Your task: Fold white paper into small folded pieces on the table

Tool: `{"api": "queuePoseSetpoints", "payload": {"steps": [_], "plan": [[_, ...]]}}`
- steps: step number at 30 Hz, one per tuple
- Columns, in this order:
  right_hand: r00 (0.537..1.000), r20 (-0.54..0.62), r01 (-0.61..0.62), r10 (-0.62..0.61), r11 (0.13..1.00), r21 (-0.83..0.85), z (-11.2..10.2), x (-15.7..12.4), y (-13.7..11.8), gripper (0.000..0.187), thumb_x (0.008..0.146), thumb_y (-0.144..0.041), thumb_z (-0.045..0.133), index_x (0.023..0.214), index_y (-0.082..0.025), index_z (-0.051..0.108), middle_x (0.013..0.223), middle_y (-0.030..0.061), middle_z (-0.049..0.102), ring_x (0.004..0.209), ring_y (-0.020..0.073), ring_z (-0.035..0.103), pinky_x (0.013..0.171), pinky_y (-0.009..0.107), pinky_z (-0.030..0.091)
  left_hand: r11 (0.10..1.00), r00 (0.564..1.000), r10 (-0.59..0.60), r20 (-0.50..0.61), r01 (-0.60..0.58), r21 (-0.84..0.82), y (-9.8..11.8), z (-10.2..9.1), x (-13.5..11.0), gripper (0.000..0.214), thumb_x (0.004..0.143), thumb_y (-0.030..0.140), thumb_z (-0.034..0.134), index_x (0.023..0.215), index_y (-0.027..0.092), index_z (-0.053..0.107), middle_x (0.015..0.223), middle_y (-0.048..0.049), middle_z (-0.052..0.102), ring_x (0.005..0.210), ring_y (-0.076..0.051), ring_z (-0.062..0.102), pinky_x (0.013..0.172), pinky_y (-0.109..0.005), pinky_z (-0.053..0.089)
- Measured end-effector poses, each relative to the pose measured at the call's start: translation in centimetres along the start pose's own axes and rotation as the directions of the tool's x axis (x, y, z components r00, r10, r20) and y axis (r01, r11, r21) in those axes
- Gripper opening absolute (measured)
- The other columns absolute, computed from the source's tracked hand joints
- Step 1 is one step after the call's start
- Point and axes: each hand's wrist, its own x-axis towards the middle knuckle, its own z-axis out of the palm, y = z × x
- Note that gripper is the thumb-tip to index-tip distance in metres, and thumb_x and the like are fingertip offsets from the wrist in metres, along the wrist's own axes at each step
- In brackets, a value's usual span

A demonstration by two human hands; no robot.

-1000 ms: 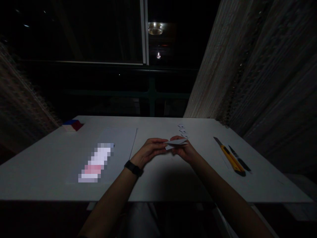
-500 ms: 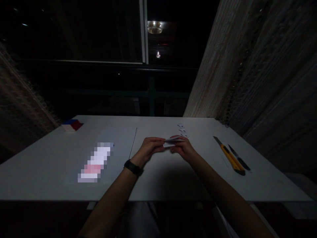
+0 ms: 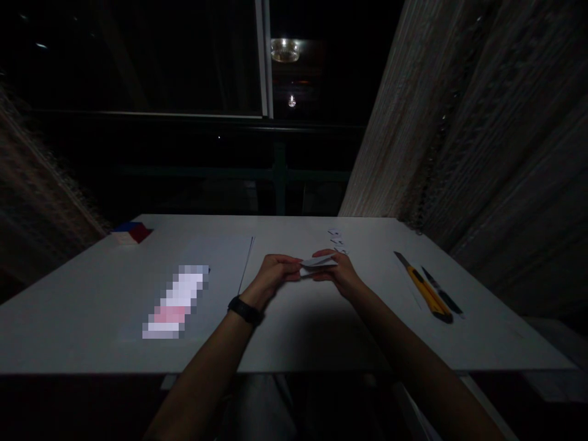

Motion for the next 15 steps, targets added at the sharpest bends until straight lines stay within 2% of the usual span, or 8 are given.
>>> {"api": "queuePoseSetpoints", "payload": {"steps": [7,12,15], "plan": [[1.0,0.01,-0.022,0.023,1.0,-0.011,-0.17,0.1,-0.08,0.023,0.053,-0.008,0.062,0.076,-0.014,0.066,0.077,0.0063,0.069,0.066,0.0194,0.066,0.051,0.027,0.055,1.0,1.0,-0.012,0.011,0.011,0.027,-0.07,-0.36,0.21,0.012,0.057,0.008,0.071,0.07,0.009,0.069,0.062,-0.0071,0.065,0.053,-0.012,0.06,0.052,-0.022,0.05],[1.0,-0.017,-0.021,0.02,1.0,-0.006,-0.12,0.18,-0.05,0.025,0.055,-0.009,0.063,0.078,-0.016,0.066,0.075,0.0045,0.068,0.061,0.0176,0.065,0.047,0.026,0.054,1.0,0.999,-0.006,0.04,0.005,0.026,-0.16,-0.33,0.16,0.021,0.058,0.009,0.071,0.079,0.009,0.07,0.069,-0.0077,0.067,0.057,-0.013,0.061,0.057,-0.024,0.052],[1.0,-0.021,-0.022,0.021,1.0,-0.02,-0.11,0.22,0.0,0.022,0.052,-0.009,0.065,0.074,-0.015,0.066,0.072,0.004,0.068,0.058,0.0161,0.063,0.046,0.025,0.054,1.0,0.999,0.008,0.032,-0.008,0.024,-0.25,-0.2,0.15,0.02,0.057,0.011,0.072,0.076,0.009,0.069,0.069,-0.0077,0.067,0.058,-0.013,0.061,0.059,-0.025,0.052]]}}
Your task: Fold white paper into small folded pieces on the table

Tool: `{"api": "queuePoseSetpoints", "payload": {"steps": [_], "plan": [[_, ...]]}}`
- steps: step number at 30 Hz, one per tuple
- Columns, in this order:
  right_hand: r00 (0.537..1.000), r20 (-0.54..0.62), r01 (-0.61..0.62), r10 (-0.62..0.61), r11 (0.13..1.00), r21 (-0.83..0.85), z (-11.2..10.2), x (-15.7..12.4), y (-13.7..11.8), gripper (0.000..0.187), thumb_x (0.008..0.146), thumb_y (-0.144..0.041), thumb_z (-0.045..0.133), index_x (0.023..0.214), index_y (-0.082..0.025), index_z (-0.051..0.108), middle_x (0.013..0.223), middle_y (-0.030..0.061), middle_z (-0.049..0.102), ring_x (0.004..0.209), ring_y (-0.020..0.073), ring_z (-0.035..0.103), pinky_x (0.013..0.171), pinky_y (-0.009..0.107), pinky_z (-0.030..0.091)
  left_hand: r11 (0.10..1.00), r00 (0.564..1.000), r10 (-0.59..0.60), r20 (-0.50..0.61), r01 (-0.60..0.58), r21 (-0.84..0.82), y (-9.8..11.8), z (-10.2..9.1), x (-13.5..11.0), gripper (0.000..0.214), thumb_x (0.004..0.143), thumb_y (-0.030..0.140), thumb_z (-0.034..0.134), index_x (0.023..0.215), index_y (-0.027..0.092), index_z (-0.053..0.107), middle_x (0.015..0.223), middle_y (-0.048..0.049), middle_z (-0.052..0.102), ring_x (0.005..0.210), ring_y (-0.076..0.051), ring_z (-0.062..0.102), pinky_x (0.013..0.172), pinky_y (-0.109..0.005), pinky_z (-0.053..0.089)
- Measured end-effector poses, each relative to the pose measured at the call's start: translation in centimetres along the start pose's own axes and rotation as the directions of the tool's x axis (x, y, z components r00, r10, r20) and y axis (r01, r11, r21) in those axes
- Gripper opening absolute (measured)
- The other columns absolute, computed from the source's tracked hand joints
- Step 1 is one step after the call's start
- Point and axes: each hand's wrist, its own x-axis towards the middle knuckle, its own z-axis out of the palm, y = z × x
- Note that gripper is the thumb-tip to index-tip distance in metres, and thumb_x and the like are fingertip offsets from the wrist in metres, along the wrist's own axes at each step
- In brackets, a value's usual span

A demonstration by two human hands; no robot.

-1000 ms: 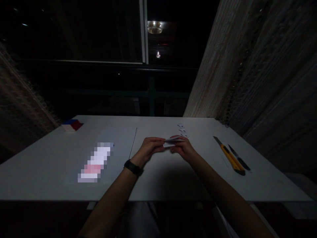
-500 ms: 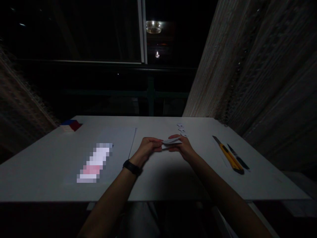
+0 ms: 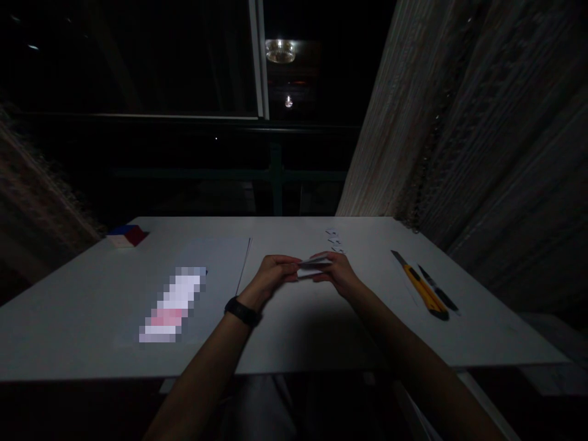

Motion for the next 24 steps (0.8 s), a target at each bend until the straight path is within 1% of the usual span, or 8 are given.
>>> {"api": "queuePoseSetpoints", "payload": {"steps": [6,10,15,17,20,22,24], "plan": [[0.999,0.044,0.007,-0.007,1.0,-0.013,0.2,-0.3,0.0,0.023,0.054,-0.015,0.068,0.077,-0.015,0.067,0.074,0.0038,0.067,0.058,0.0144,0.062,0.047,0.024,0.053,0.998,1.0,0.013,0.02,-0.014,0.054,0.0,0.3,-0.2,0.02,0.055,0.016,0.074,0.073,0.009,0.069,0.063,-0.0055,0.065,0.056,-0.013,0.058,0.056,-0.025,0.048],[0.998,0.057,0.002,-0.001,1.0,-0.022,0.3,-0.3,0.1,0.025,0.055,-0.016,0.068,0.08,-0.015,0.068,0.077,0.0045,0.068,0.06,0.0153,0.063,0.048,0.024,0.053,0.997,1.0,0.017,-0.003,-0.017,0.074,0.1,0.4,-0.3,0.018,0.052,0.018,0.076,0.067,0.01,0.07,0.06,-0.0044,0.063,0.056,-0.013,0.057,0.055,-0.025,0.046],[0.998,0.066,0.006,-0.004,1.0,-0.028,0.1,-0.1,0.3,0.027,0.057,-0.018,0.07,0.084,-0.015,0.066,0.081,0.0055,0.068,0.062,0.0164,0.064,0.05,0.026,0.054,0.996,0.999,0.025,-0.034,-0.022,0.082,0.0,0.5,-0.3,0.017,0.051,0.018,0.076,0.065,0.011,0.07,0.057,-0.0033,0.063,0.053,-0.012,0.056,0.054,-0.024,0.044],[0.997,0.073,0.005,-0.005,1.0,-0.009,0.1,-0.2,0.2,0.033,0.058,-0.019,0.071,0.09,-0.017,0.063,0.084,0.0049,0.067,0.063,0.0171,0.065,0.052,0.028,0.055,0.996,0.997,0.048,-0.061,-0.043,0.08,0.0,0.6,-0.2,0.014,0.051,0.015,0.074,0.063,0.01,0.07,0.055,-0.0034,0.063,0.051,-0.012,0.055,0.053,-0.024,0.043],[0.993,0.114,-0.021,0.014,0.998,0.059,0.3,-0.5,0.1,0.053,0.057,-0.019,0.074,0.105,-0.023,0.053,0.089,0.0027,0.066,0.066,0.0186,0.066,0.059,0.033,0.056,0.993,0.988,0.106,-0.109,-0.1,0.06,-0.1,0.7,-0.2,0.012,0.051,0.012,0.071,0.062,0.01,0.069,0.054,-0.0038,0.063,0.05,-0.012,0.054,0.051,-0.024,0.041],[0.988,0.154,-0.04,0.023,0.993,0.109,0.7,-0.7,0.3,0.062,0.056,-0.019,0.076,0.111,-0.025,0.047,0.085,0.001,0.065,0.068,0.0193,0.067,0.066,0.037,0.055,0.989,0.98,0.142,-0.141,-0.136,0.05,-0.3,0.8,-0.1,0.012,0.051,0.012,0.071,0.062,0.01,0.07,0.055,-0.0043,0.064,0.05,-0.012,0.054,0.05,-0.023,0.04],[0.982,0.188,-0.047,0.018,0.988,0.151,1.3,-0.8,0.7,0.065,0.056,-0.02,0.077,0.112,-0.025,0.044,0.081,0.0,0.065,0.072,0.0198,0.067,0.072,0.04,0.054,0.985,0.972,0.169,-0.165,-0.163,0.048,-0.5,1.0,-0.1,0.012,0.05,0.015,0.072,0.061,0.01,0.07,0.057,-0.0046,0.064,0.05,-0.012,0.054,0.049,-0.023,0.039]]}}
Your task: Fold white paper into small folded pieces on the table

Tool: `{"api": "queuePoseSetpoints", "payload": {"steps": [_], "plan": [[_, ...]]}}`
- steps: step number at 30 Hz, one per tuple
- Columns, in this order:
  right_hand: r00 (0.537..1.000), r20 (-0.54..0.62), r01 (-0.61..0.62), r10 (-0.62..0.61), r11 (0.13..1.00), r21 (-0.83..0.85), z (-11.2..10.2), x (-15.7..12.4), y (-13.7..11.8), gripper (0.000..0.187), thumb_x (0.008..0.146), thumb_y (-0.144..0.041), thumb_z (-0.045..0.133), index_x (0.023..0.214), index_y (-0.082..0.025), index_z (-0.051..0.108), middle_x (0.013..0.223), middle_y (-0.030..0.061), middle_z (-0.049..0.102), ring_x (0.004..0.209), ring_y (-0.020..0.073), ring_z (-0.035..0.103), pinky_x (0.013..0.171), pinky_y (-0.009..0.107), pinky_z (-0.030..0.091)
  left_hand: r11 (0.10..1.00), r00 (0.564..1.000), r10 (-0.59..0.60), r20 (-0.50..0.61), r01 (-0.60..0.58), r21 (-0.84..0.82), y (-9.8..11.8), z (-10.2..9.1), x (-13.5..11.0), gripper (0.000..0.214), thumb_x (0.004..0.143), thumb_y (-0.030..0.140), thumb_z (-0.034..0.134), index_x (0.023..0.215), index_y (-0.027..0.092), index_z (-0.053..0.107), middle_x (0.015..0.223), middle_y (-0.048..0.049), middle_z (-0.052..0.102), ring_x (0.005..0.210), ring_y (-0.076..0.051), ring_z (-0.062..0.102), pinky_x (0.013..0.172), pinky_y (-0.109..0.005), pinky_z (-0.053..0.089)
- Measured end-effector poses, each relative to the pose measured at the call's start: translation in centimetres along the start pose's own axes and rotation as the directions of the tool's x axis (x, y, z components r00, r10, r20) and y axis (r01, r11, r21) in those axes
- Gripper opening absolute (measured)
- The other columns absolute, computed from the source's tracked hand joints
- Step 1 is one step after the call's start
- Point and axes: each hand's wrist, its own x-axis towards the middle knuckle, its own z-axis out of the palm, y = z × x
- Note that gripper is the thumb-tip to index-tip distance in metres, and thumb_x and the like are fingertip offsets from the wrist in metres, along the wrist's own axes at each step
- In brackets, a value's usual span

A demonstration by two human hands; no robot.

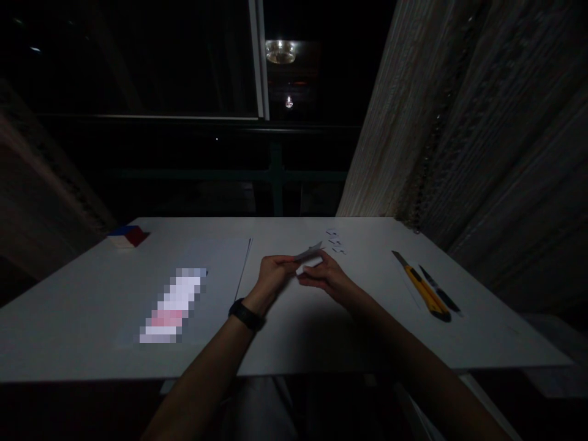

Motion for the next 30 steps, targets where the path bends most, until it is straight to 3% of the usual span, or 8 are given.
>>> {"api": "queuePoseSetpoints", "payload": {"steps": [5,14,30], "plan": [[0.999,0.006,0.034,-0.035,0.998,0.054,1.2,0.2,1.0,0.064,0.053,-0.018,0.077,0.107,-0.024,0.044,0.088,0.001,0.066,0.08,0.0188,0.065,0.079,0.039,0.051,0.999,0.999,0.021,-0.036,-0.022,-0.03,-0.8,0.3,0.2,0.021,0.05,0.02,0.075,0.067,0.009,0.071,0.059,-0.0062,0.065,0.052,-0.014,0.056,0.051,-0.024,0.041],[0.996,-0.044,0.079,-0.076,0.994,0.076,1.6,0.3,1.3,0.059,0.051,-0.017,0.078,0.1,-0.024,0.046,0.085,-0.0009,0.066,0.079,0.0172,0.063,0.075,0.036,0.05,0.998,0.997,0.063,-0.052,-0.064,-0.007,-1.1,0.2,0.3,0.024,0.05,0.023,0.075,0.07,0.011,0.072,0.065,-0.0074,0.068,0.057,-0.015,0.059,0.055,-0.025,0.044],[0.986,-0.124,0.118,-0.114,0.993,0.024,1.5,0.4,1.4,0.049,0.049,-0.017,0.076,0.09,-0.02,0.049,0.062,-0.0056,0.06,0.062,0.0122,0.058,0.069,0.031,0.048,0.992,0.991,0.103,-0.087,-0.097,0.079,-1.0,0.4,0.3,0.023,0.053,0.022,0.073,0.074,0.011,0.073,0.071,-0.009,0.07,0.064,-0.018,0.061,0.059,-0.027,0.045]]}}
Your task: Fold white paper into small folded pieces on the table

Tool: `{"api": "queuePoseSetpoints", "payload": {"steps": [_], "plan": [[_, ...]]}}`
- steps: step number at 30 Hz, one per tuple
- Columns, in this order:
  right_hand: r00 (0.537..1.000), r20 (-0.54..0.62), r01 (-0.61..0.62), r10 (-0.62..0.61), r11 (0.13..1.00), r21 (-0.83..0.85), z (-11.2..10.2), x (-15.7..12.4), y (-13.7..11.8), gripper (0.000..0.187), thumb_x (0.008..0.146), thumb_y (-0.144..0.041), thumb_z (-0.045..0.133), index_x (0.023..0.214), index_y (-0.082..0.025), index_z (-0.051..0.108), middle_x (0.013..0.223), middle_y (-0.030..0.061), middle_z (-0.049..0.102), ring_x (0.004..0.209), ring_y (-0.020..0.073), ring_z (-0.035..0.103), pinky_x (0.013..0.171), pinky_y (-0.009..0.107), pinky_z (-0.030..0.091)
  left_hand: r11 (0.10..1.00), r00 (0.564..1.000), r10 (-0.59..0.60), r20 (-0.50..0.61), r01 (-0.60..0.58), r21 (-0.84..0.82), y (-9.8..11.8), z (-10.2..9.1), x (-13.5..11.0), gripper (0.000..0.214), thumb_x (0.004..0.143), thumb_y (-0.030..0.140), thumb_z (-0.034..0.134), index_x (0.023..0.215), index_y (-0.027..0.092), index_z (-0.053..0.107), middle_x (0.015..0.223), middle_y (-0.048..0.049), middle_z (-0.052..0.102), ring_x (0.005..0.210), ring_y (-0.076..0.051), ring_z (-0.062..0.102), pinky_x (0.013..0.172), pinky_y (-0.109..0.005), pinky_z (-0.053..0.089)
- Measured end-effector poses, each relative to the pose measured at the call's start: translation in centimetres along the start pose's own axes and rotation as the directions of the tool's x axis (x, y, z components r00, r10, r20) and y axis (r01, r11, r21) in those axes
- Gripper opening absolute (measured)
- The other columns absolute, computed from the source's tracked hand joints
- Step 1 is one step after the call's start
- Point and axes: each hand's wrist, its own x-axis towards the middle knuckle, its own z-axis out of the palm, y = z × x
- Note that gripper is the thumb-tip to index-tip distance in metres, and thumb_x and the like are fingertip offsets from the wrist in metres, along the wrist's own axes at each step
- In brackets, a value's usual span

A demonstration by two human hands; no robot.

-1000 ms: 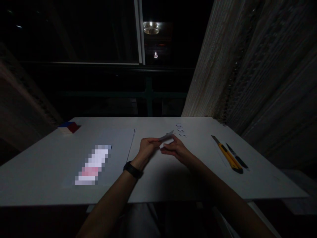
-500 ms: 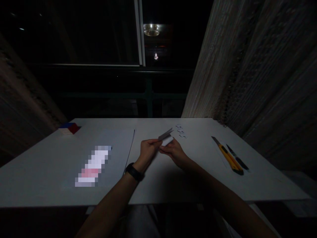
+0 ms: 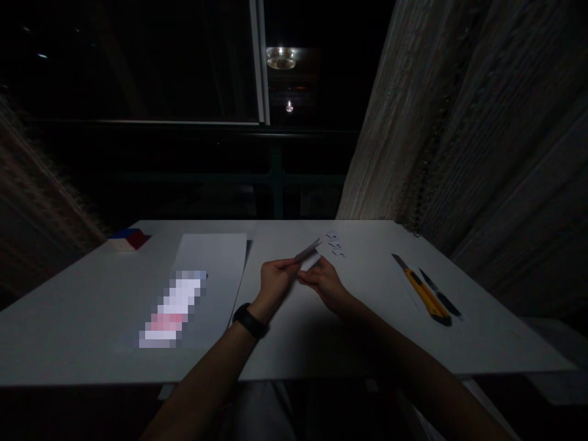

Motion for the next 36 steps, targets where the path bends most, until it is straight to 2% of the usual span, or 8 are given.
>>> {"api": "queuePoseSetpoints", "payload": {"steps": [5,10,16,21,26,31,36], "plan": [[1.0,-0.022,0.005,-0.006,0.999,-0.034,0.0,0.1,0.1,0.05,0.048,-0.02,0.077,0.09,-0.02,0.049,0.058,-0.0068,0.057,0.058,0.0118,0.056,0.064,0.03,0.047,1.0,1.0,0.011,0.0,-0.011,0.028,0.2,0.0,-0.1,0.022,0.053,0.021,0.072,0.074,0.012,0.073,0.07,-0.0087,0.07,0.063,-0.018,0.061,0.06,-0.027,0.045],[0.993,-0.088,0.073,-0.085,0.989,-0.128,-0.1,0.2,0.3,0.05,0.048,-0.02,0.077,0.089,-0.019,0.05,0.053,-0.0084,0.053,0.05,0.008,0.048,0.054,0.023,0.042,0.999,0.999,0.03,0.017,-0.031,0.029,0.2,0.0,-0.2,0.02,0.055,0.019,0.07,0.074,0.012,0.073,0.069,-0.0075,0.069,0.063,-0.017,0.059,0.059,-0.027,0.044],[0.993,-0.095,0.071,-0.077,0.995,-0.063,-0.3,0.3,-0.3,0.05,0.048,-0.021,0.077,0.092,-0.018,0.051,0.058,-0.0061,0.057,0.052,0.0102,0.053,0.056,0.025,0.043,0.999,0.999,-0.017,0.047,0.019,-0.041,0.5,0.1,-0.4,0.021,0.054,0.023,0.073,0.071,0.011,0.073,0.066,-0.0072,0.068,0.058,-0.014,0.057,0.054,-0.024,0.04],[0.98,-0.182,0.053,-0.074,0.992,-0.118,-0.7,0.6,-0.7,0.058,0.046,-0.02,0.078,0.097,-0.018,0.051,0.047,-0.0092,0.051,0.044,0.01,0.049,0.051,0.025,0.042,0.995,0.994,-0.074,0.076,0.079,-0.067,0.5,0.1,-0.5,0.025,0.053,0.026,0.075,0.072,0.01,0.073,0.067,-0.0074,0.068,0.057,-0.014,0.056,0.052,-0.023,0.039],[0.983,-0.17,0.062,-0.069,0.997,-0.041,-1.1,0.8,-1.3,0.05,0.051,-0.023,0.077,0.094,-0.02,0.053,0.054,-0.0074,0.056,0.054,0.0119,0.057,0.061,0.028,0.048,0.989,0.99,-0.094,0.101,0.105,-0.108,0.3,-0.2,-0.2,0.029,0.051,0.029,0.077,0.073,0.009,0.072,0.071,-0.0098,0.068,0.061,-0.016,0.058,0.057,-0.025,0.042],[0.988,-0.129,0.063,-0.081,0.988,-0.143,-1.7,1.2,-1.4,0.04,0.055,-0.03,0.075,0.09,-0.018,0.058,0.069,-0.0008,0.063,0.053,0.0115,0.056,0.047,0.024,0.045,0.988,0.985,-0.12,0.123,0.131,-0.086,0.5,-0.3,-0.2,0.026,0.049,0.028,0.078,0.065,0.01,0.071,0.062,-0.0074,0.065,0.054,-0.012,0.053,0.051,-0.023,0.038],[0.989,-0.125,0.053,-0.076,0.983,-0.178,-2.0,1.3,-1.4,0.036,0.055,-0.029,0.075,0.085,-0.016,0.061,0.072,0.002,0.064,0.048,0.0094,0.053,0.04,0.021,0.04,0.984,0.981,-0.142,0.134,0.154,-0.086,0.8,-0.3,-0.3,0.026,0.049,0.027,0.079,0.066,0.009,0.071,0.062,-0.0077,0.065,0.055,-0.012,0.053,0.053,-0.024,0.038]]}}
